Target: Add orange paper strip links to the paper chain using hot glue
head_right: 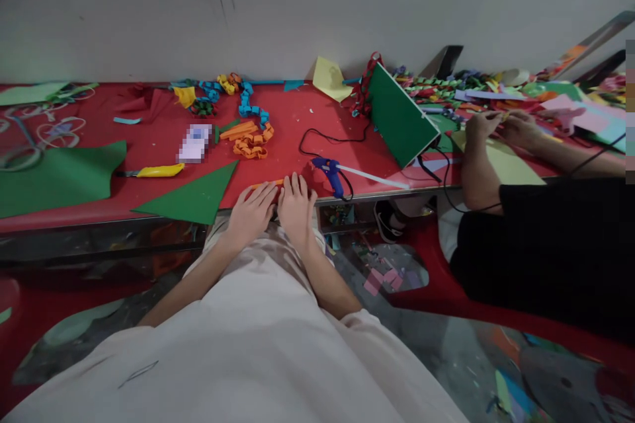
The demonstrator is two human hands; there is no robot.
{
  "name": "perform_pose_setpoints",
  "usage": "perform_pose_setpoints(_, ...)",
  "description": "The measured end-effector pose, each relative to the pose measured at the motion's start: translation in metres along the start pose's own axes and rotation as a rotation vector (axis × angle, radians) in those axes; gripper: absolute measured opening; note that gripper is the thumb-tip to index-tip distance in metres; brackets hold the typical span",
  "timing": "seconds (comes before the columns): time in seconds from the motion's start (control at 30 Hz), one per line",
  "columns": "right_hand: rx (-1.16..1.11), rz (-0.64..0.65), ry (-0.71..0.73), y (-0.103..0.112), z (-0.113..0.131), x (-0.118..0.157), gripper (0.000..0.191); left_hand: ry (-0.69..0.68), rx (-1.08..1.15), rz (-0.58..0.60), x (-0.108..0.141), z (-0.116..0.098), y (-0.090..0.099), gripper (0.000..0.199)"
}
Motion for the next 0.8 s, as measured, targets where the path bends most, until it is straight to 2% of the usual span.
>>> perform_pose_setpoints(0.1, 0.025, 0.014, 0.031, 0.004, 0.003, 0.005, 0.052, 0.043, -0.032, -0.037, 0.009, 0.004, 0.0, 0.05)
perform_pose_setpoints(0.3, 0.037, 0.068, 0.1, 0.013, 0.012, 0.009, 0.051, 0.001, -0.014, 0.004, 0.006, 0.007, 0.008, 0.05)
perform_pose_setpoints(0.63, -0.032, 0.04, 0.109, 0.014, -0.005, 0.006, 0.047, 0.18, -0.07, -0.107, 0.021, 0.015, 0.019, 0.044)
perform_pose_setpoints(0.8, -0.089, 0.022, 0.113, 0.015, -0.008, 0.003, 0.043, 0.193, -0.08, -0.115, 0.016, 0.015, 0.021, 0.04)
Point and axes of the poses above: each hand's wrist, its own x-axis away from the middle knuckle, its own y-axis out of the back of the hand, z = x × y, the point moved 1 cm from there along -x, towards the middle knuckle, and after that the axes turned 14 degrees about -z, right-handed, at the moved point
